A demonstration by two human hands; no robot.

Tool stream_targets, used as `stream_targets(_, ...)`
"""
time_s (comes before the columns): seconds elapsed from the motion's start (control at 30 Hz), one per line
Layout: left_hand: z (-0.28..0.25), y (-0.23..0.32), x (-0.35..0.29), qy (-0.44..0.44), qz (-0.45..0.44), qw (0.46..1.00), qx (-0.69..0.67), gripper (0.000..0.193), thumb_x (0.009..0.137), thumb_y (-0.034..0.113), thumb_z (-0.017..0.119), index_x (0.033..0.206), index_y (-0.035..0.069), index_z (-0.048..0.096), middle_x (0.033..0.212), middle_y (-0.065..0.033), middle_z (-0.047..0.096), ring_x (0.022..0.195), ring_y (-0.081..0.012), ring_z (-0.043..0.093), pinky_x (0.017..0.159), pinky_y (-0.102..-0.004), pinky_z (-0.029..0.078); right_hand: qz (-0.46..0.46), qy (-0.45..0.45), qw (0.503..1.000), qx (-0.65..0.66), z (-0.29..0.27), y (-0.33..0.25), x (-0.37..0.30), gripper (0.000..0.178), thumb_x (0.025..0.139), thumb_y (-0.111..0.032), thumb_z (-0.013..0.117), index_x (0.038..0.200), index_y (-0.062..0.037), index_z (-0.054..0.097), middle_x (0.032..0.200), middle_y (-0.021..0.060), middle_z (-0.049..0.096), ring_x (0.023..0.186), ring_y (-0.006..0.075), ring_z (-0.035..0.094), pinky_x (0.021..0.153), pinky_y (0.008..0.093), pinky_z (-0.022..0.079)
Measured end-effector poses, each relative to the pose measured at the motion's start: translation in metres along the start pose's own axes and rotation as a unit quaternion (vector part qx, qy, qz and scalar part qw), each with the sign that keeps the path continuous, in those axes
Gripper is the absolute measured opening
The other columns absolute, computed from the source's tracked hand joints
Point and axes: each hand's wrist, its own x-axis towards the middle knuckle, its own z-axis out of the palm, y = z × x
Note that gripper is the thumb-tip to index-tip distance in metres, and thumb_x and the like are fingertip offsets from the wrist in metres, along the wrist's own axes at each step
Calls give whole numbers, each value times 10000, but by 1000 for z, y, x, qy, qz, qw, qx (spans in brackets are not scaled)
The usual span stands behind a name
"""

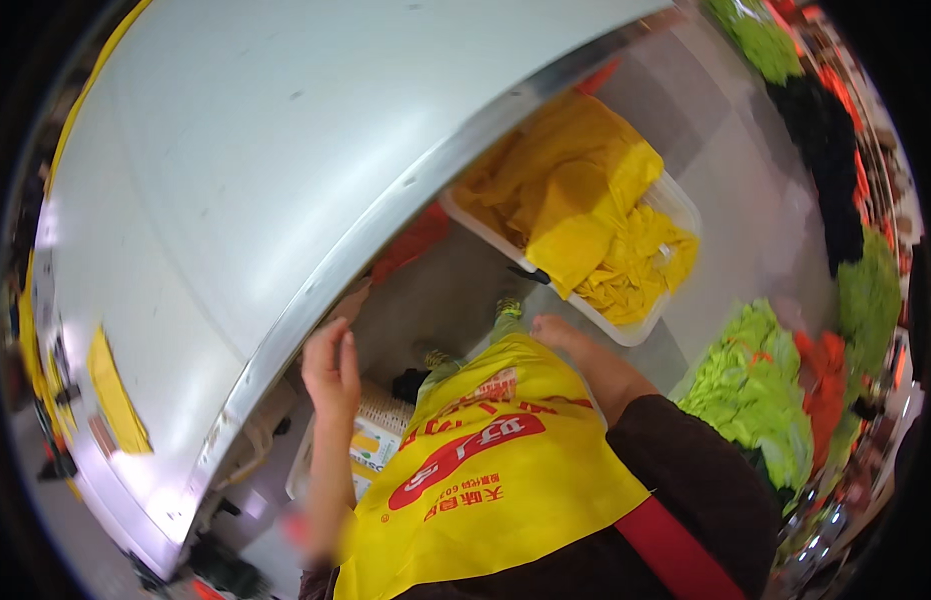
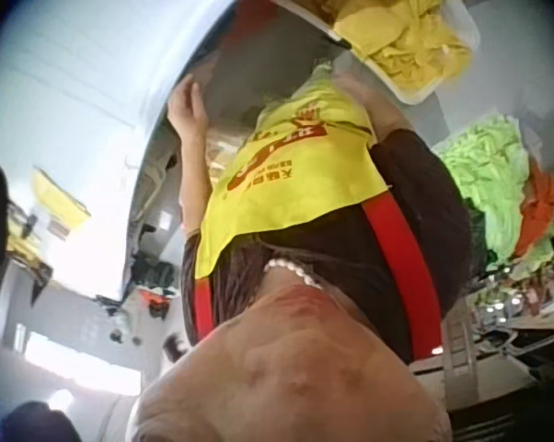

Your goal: The person folds yellow fabric items on a large white table. They unfold, smooth, and fold each item into a compact rectangle, then place it into a white basket. The process is repeated for multiple items.

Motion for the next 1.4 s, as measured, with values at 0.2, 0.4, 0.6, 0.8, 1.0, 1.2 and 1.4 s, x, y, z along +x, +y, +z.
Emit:
stream_targets(0.2, 122, 60, 140, 25, 95, 980, 175, 440, 897, 142, 548, 1291, -17, 436, 1328, -216, 406, 1277, -360, 335, 1050, -430, 281, 246, -71, 939, 231, -6, 138, 61, 415, 809, -345, 627, 1043, -4, 590, 1010, 203, 615, 1003, 328, 564, 824, 405, 454)
stream_targets(0.4, 184, 28, 148, 84, 138, 970, 179, 454, 898, 154, 545, 1285, -52, 425, 1367, -217, 367, 1290, -379, 320, 1044, -469, 292, 313, 273, 730, 542, 11, 162, 150, 570, 767, -230, 709, 1232, 1, 474, 1177, 121, 577, 1073, 275, 541, 865, 367, 435)
stream_targets(0.6, 214, 69, 166, 63, 335, 878, 336, 448, 850, 31, 580, 1275, -1, 442, 1285, -197, 457, 1234, -349, 402, 989, -451, 370, 331, 282, 750, 498, -65, 118, 190, 356, 780, -122, 562, 1123, -36, 520, 1008, 211, 620, 933, 343, 588, 776, 416, 457)
stream_targets(0.8, 359, 173, 165, -364, 53, 930, 7, 522, 766, 290, 710, 1182, 19, 549, 1128, -197, 594, 1091, -363, 540, 933, -405, 427, -205, 106, 896, 380, -164, -62, 34, 531, 793, -147, 542, 1305, -85, 416, 969, 209, 576, 857, 382, 576, 725, 453, 459)
stream_targets(1.0, 463, 189, 155, -437, 8, 896, 80, 608, 756, 251, 648, 1281, 16, 452, 1074, -230, 604, 1017, -365, 574, 877, -411, 445, -359, -139, 850, 360, -172, -129, -41, 603, 830, -193, 587, 1339, -2, 326, 884, 189, 608, 803, 321, 607, 698, 387, 474)
stream_targets(1.2, 391, 194, 140, -415, -42, 884, -212, 215, 757, 33, 458, 945, -14, 551, 771, -111, 573, 731, -187, 549, 660, -303, 432, -227, -355, 815, 398, -165, -139, -79, 360, 932, -300, 463, 1178, -48, 535, 964, 184, 623, 963, 261, 587, 808, 337, 438)
stream_targets(1.4, 166, 229, 103, -567, -25, 807, -166, 205, 752, 33, 446, 921, -17, 551, 765, -89, 566, 686, -166, 541, 636, -280, 433, -262, 13, 965, -17, -273, 25, -96, 209, 810, -210, 537, 866, -56, 666, 827, 142, 636, 804, 319, 614, 731, 397, 497)
